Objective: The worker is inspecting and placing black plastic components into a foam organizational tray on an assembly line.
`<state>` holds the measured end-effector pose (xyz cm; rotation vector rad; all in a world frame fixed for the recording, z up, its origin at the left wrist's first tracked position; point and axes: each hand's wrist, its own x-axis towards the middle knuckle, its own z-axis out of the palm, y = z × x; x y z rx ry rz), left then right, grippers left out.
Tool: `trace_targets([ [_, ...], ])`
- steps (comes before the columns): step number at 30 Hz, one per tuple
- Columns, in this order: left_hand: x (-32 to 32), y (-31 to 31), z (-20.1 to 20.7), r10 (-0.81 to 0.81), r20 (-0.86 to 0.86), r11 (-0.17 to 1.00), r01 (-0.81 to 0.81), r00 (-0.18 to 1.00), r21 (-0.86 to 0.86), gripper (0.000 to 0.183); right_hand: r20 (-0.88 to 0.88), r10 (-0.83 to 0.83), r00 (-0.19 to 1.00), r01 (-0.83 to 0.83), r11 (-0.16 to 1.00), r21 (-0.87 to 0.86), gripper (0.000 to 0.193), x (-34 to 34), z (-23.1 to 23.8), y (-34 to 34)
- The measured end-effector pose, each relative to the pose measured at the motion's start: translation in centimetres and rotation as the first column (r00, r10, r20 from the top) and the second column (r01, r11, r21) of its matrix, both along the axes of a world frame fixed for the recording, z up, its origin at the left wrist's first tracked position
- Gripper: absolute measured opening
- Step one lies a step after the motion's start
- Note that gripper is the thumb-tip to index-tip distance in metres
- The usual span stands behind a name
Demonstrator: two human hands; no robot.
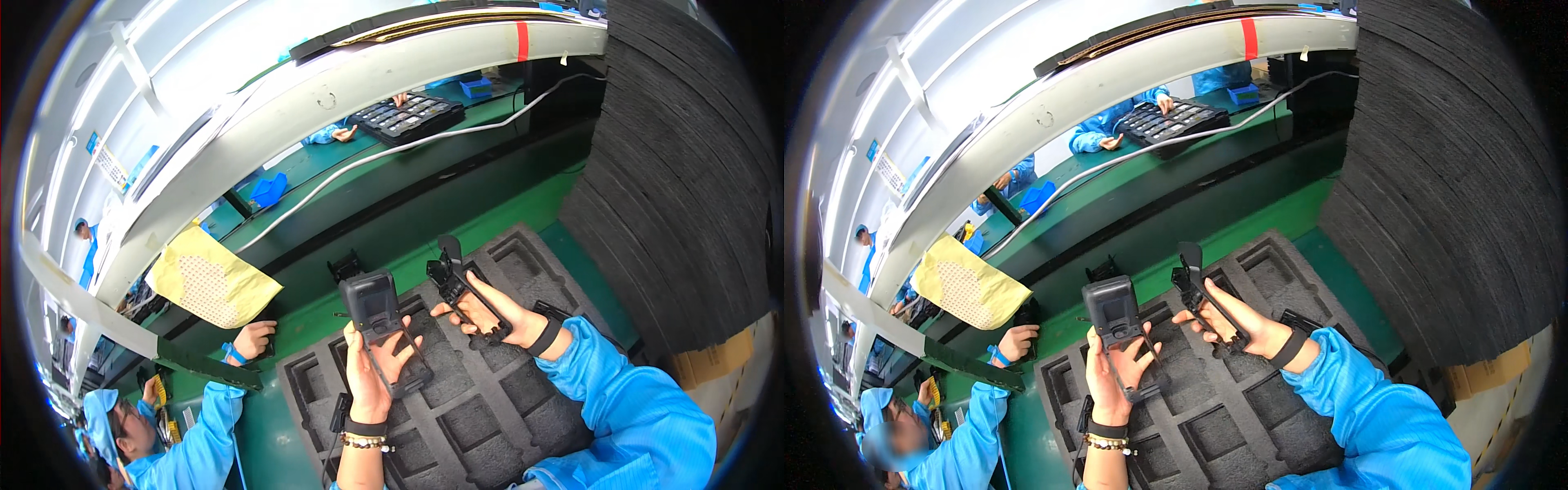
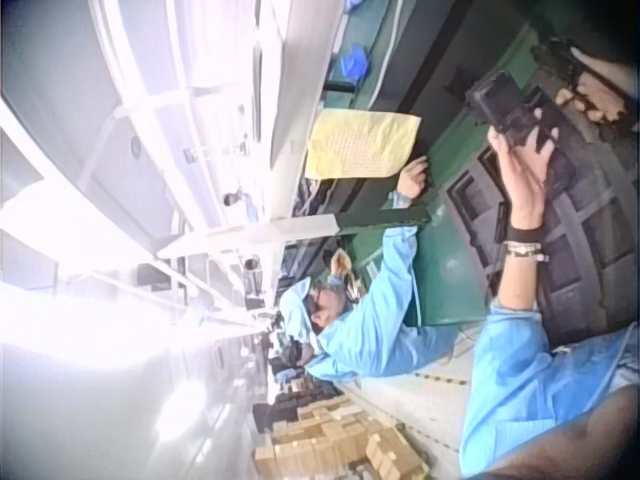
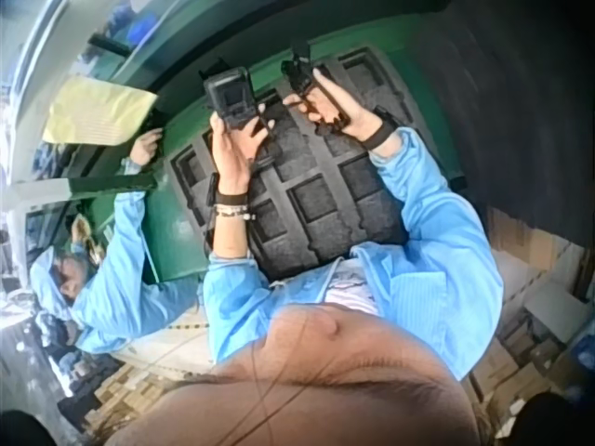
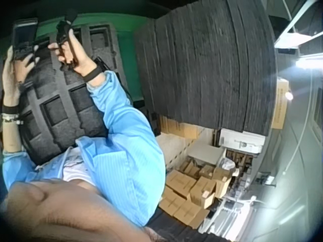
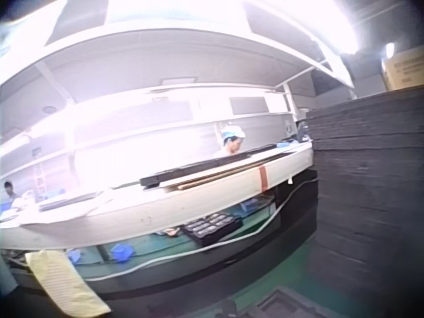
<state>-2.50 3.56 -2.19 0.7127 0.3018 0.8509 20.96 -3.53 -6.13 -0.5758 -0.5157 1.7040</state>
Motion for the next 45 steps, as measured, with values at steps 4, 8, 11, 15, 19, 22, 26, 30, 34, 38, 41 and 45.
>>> trace_targets([
  [4, 0.2, -0.2, 0.1, 0.061, -0.102, 0.995, -0.052, 0.993, 0.085, 0.035, 0.15, -0.003, 0.989, -0.006, 0.999, 0.054, 0.055, -1.0, 1.4, -0.4],
  [8, 0.1, -0.2, -0.3, 0.149, -0.272, 0.966, -0.081, 0.951, 0.244, 0.038, 0.323, -0.008, 0.946, -0.06, 0.978, 0.2, 0.057, -1.5, 1.4, -0.7],
  [11, 0.2, -0.5, 0.1, 0.073, -0.25, 0.98, -0.022, 0.966, 0.198, 0.042, 0.35, -0.013, 0.937, -0.071, 0.971, 0.226, 0.06, -2.0, 2.1, -1.1],
  [15, 0.0, -0.8, 0.5, 0.01, -0.096, 0.982, 0.008, 0.995, 0.189, 0.064, 0.44, -0.175, 0.881, 0.002, 0.93, 0.367, 0.072, -2.2, 2.9, -1.6],
  [19, -1.5, 0.5, -1.6, -0.064, 0.055, 0.926, 0.038, 0.996, 0.377, 0.092, 0.625, -0.476, 0.619, -0.025, 0.783, 0.622, 0.092, -2.1, 4.8, -2.7],
  [22, -1.6, 1.5, -3.0, -0.088, 0.094, 0.87, 0.03, 0.992, 0.492, 0.094, 0.699, -0.577, 0.421, -0.12, 0.729, 0.674, 0.091, -1.8, 6.3, -3.4],
  [26, -1.8, 1.4, -3.0, -0.101, 0.112, 0.862, 0.031, 0.989, 0.505, 0.095, 0.667, -0.695, 0.268, -0.244, 0.621, 0.745, 0.09, -2.1, 6.4, -3.2],
  [30, -1.1, -0.1, -0.6, -0.063, 0.105, 0.97, 0.035, 0.992, 0.242, 0.11, 0.52, -0.375, 0.767, 0.025, 0.828, 0.561, 0.087, -2.7, 5.0, -3.0],
  [34, -1.3, 0.7, -0.8, -0.072, 0.208, 0.997, 0.074, 0.975, -0.004, 0.071, 0.178, -0.042, 0.983, 0.009, 0.983, 0.185, 0.058, -0.7, 2.7, -0.9],
  [38, -0.8, 1.1, -0.9, -0.012, 0.097, 0.99, 0.025, 0.995, -0.135, 0.046, 0.197, -0.179, 0.964, 0.178, 0.984, 0.024, 0.049, 0.5, 1.1, -0.7],
  [41, -1.1, 1.3, -1.5, 0.049, -0.061, 0.997, -0.053, 0.997, -0.059, 0.02, 0.187, -0.191, 0.964, 0.171, 0.978, 0.118, 0.042, 0.6, 0.6, -0.6],
  [45, -1.5, 2.0, -2.5, 0.151, -0.121, 0.987, -0.157, 0.981, -0.044, 0.018, 0.304, -0.186, 0.934, 0.171, 0.982, 0.075, 0.04, 0.9, 0.0, 0.0],
])
